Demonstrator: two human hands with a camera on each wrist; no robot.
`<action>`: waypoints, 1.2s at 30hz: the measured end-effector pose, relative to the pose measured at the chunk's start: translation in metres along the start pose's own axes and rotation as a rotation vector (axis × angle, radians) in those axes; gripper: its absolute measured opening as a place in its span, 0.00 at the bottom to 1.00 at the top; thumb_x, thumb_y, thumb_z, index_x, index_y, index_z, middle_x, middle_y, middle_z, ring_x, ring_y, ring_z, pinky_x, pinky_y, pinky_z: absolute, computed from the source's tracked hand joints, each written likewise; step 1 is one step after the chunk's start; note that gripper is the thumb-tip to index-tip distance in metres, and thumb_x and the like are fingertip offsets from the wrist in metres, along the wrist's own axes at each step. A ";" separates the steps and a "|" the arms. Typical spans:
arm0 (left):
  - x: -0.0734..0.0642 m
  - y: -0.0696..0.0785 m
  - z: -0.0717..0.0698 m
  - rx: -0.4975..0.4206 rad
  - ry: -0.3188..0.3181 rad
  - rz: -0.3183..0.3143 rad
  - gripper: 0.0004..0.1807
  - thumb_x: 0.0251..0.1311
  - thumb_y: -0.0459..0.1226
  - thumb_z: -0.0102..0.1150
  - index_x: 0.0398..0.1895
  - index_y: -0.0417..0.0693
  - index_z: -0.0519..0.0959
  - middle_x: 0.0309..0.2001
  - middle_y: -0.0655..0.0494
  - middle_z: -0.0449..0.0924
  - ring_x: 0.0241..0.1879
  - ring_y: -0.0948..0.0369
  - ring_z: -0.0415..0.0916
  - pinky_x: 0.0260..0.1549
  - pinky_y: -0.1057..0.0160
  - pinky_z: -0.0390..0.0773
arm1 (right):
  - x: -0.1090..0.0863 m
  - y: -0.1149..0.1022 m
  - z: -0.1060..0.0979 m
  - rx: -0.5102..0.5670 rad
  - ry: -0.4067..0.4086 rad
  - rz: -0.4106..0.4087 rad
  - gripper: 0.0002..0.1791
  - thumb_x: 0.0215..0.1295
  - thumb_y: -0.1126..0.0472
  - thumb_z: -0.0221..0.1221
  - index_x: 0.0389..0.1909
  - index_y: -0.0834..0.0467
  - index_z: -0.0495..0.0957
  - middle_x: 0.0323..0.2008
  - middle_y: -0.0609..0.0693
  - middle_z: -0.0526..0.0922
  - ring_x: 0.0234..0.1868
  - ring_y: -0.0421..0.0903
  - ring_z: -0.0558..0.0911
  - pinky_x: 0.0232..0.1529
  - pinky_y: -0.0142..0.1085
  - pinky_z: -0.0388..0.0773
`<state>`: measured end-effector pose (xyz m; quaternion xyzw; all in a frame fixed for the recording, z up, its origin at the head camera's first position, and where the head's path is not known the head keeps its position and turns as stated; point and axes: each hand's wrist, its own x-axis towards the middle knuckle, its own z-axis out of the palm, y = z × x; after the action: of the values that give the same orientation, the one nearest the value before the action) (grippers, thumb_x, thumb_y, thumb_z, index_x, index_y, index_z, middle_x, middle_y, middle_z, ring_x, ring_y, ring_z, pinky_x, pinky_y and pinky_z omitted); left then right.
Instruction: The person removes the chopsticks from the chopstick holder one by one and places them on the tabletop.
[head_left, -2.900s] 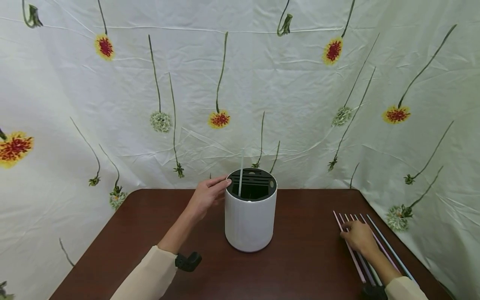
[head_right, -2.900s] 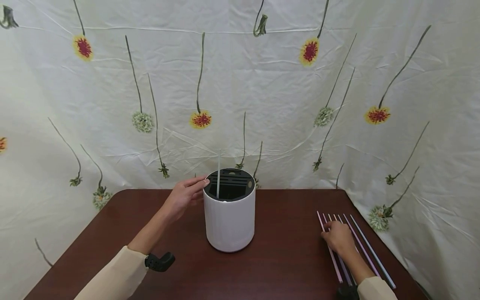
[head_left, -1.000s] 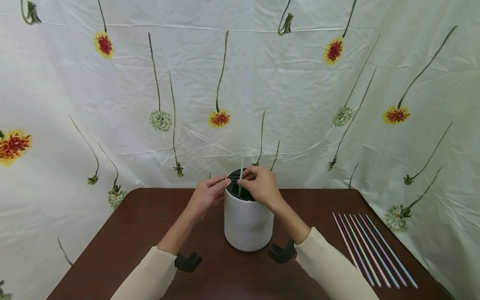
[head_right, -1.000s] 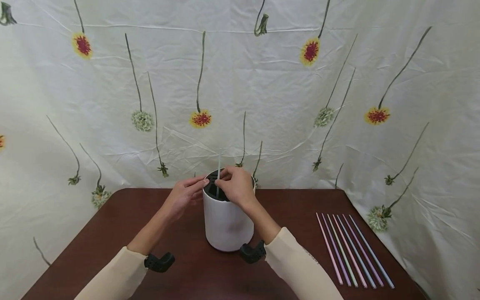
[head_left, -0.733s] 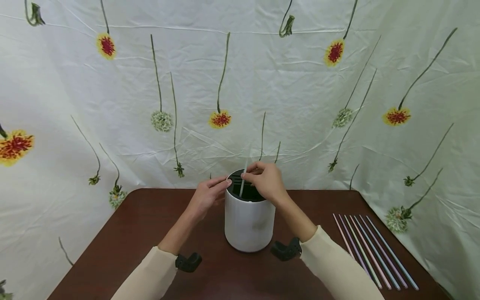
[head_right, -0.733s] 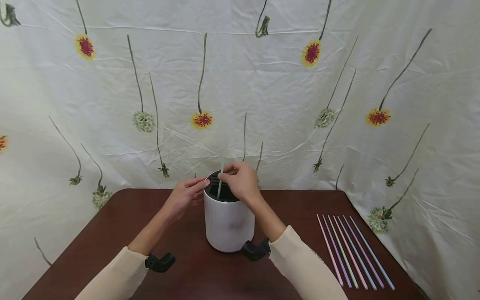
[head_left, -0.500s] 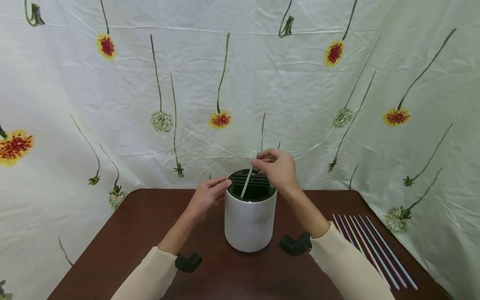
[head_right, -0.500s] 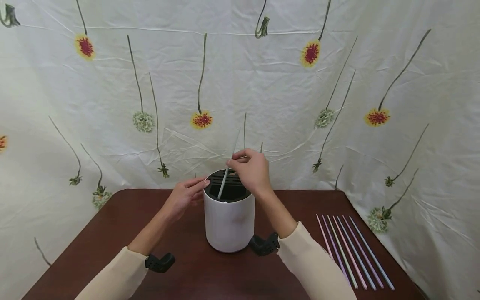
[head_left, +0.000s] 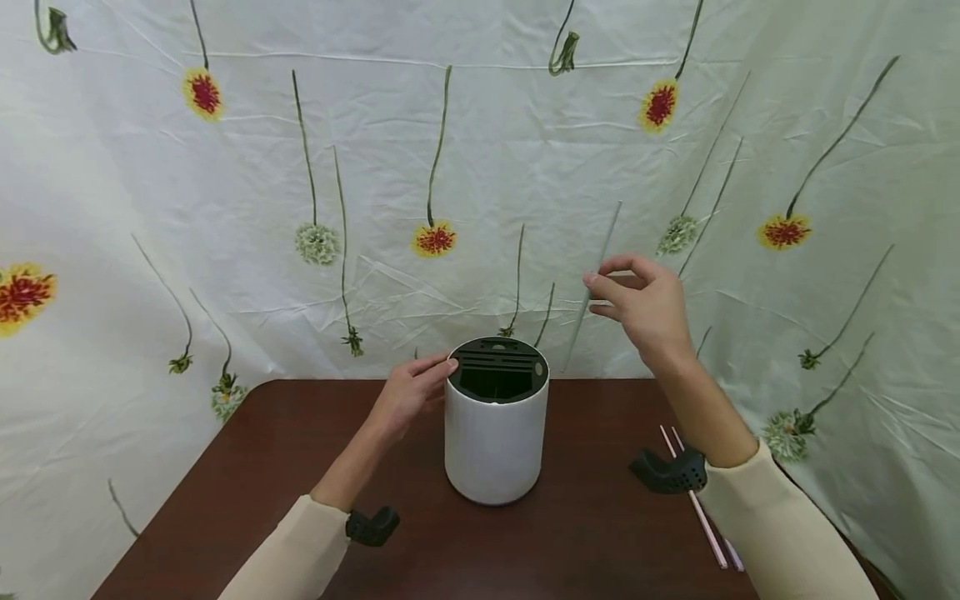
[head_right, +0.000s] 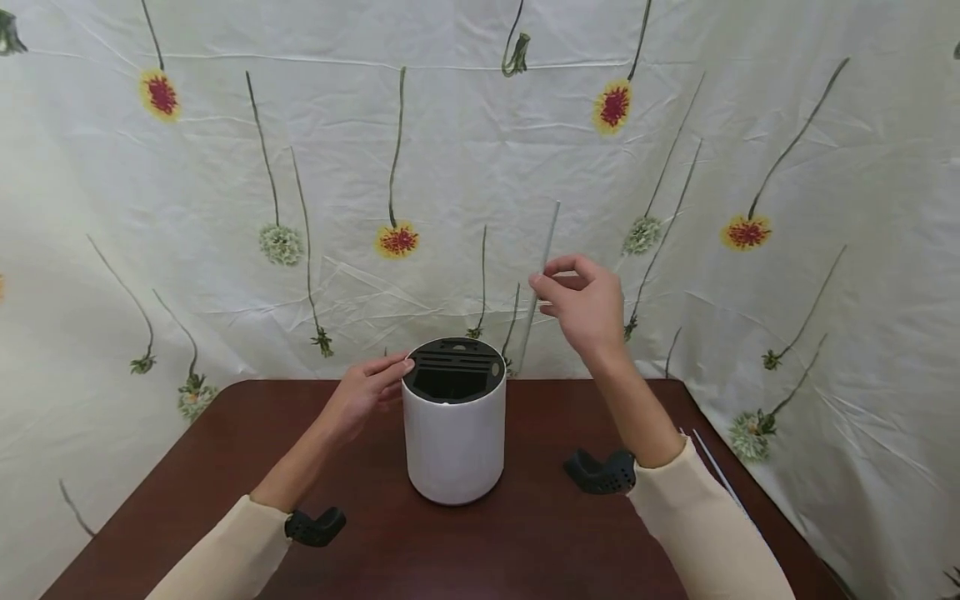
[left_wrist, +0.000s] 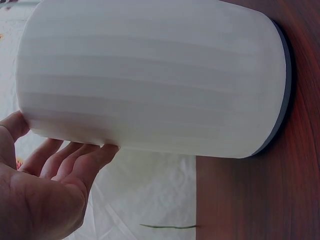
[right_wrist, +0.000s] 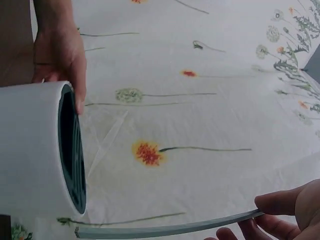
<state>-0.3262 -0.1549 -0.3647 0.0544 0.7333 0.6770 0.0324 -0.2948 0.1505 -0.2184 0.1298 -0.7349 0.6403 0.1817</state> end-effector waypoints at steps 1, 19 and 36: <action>0.000 0.000 0.000 0.001 0.001 -0.002 0.33 0.68 0.53 0.63 0.72 0.51 0.72 0.72 0.48 0.71 0.68 0.48 0.73 0.67 0.40 0.70 | -0.001 0.005 -0.005 -0.018 0.010 0.003 0.11 0.67 0.62 0.67 0.43 0.64 0.78 0.35 0.45 0.86 0.36 0.41 0.88 0.43 0.37 0.87; 0.001 -0.001 -0.001 0.008 0.011 -0.002 0.34 0.67 0.54 0.63 0.73 0.50 0.72 0.70 0.47 0.73 0.67 0.47 0.74 0.66 0.41 0.72 | -0.048 0.160 -0.082 -0.589 0.093 0.103 0.15 0.68 0.60 0.64 0.48 0.68 0.84 0.38 0.66 0.89 0.22 0.47 0.87 0.22 0.34 0.82; 0.004 -0.002 0.000 -0.018 0.020 -0.004 0.32 0.67 0.52 0.64 0.71 0.51 0.74 0.70 0.50 0.74 0.66 0.50 0.75 0.65 0.43 0.74 | -0.077 0.237 -0.100 -0.932 -0.054 0.096 0.13 0.62 0.63 0.67 0.40 0.71 0.85 0.34 0.66 0.88 0.22 0.50 0.82 0.26 0.45 0.79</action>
<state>-0.3298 -0.1546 -0.3663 0.0458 0.7277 0.6839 0.0270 -0.3157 0.2812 -0.4526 0.0168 -0.9538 0.2462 0.1714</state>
